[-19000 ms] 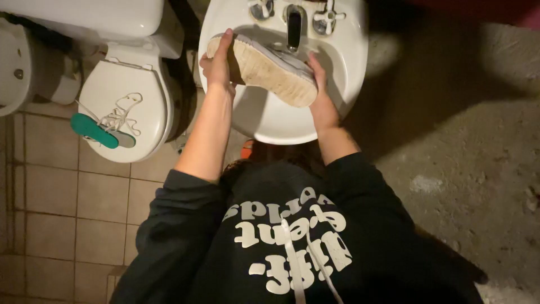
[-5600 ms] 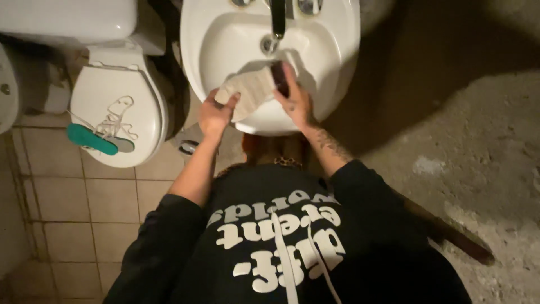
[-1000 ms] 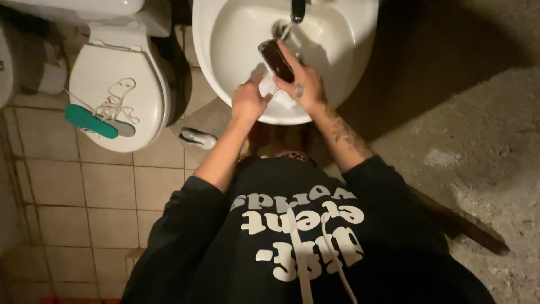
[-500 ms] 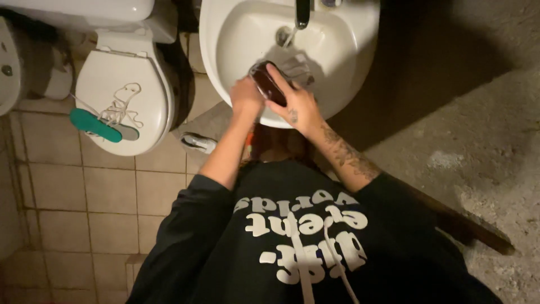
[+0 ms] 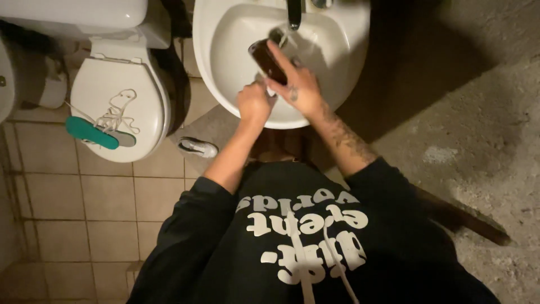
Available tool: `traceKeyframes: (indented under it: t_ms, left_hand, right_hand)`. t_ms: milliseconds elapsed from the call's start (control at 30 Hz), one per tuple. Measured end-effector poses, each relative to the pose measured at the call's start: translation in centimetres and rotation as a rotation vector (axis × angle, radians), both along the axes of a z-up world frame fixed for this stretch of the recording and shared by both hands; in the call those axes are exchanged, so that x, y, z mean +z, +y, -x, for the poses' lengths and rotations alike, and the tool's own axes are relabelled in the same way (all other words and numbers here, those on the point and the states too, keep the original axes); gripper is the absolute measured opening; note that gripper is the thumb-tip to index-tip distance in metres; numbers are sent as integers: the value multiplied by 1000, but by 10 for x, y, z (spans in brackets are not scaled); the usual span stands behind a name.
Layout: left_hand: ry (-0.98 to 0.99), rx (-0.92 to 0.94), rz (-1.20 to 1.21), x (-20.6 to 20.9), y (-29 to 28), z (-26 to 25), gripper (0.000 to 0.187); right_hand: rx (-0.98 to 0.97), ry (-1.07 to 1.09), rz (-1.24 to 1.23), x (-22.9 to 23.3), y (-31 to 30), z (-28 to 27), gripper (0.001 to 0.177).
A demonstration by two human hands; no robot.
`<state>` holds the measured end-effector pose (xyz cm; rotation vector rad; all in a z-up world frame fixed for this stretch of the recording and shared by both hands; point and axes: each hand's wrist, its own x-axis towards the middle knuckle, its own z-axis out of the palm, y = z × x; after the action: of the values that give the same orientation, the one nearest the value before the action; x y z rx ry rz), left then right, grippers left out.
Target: Cleaning a white sneaker using a brush and water in a bathroom sink.
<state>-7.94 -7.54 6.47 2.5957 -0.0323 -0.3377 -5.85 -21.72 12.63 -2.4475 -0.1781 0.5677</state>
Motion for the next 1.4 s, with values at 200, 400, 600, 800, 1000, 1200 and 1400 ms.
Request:
traceKeyframes:
  t_ms: [200,400,600,800,1000,1200,1400]
  left_hand:
    - [48,123,-38,-54,3,0,18]
    - [119,142,-94,-48,33,-3,26]
    - [-304,84,-64,-49,18,31,25]
    - [150,147,-121,-26,31,0,29]
    - [149,103,-150,-51,12,6,54]
    - [255,29,-176,-16,26,-4,57]
    - [337,193,-36,-48,43,-13,58]
  right_hand:
    - [12,150,-13,-17,-26,12,85]
    - [38,135,-34,6,16,15,80]
    - [-22,-59,-170,-79,-29,-5,93]
    - [-17,167,4,-11,2,24,83]
    - [-101,28,-138,-46,-7,-4,79]
    - [-86,109,-18,-71,-37,9,80]
    - [-142,133,-161,-17,12,18,81]
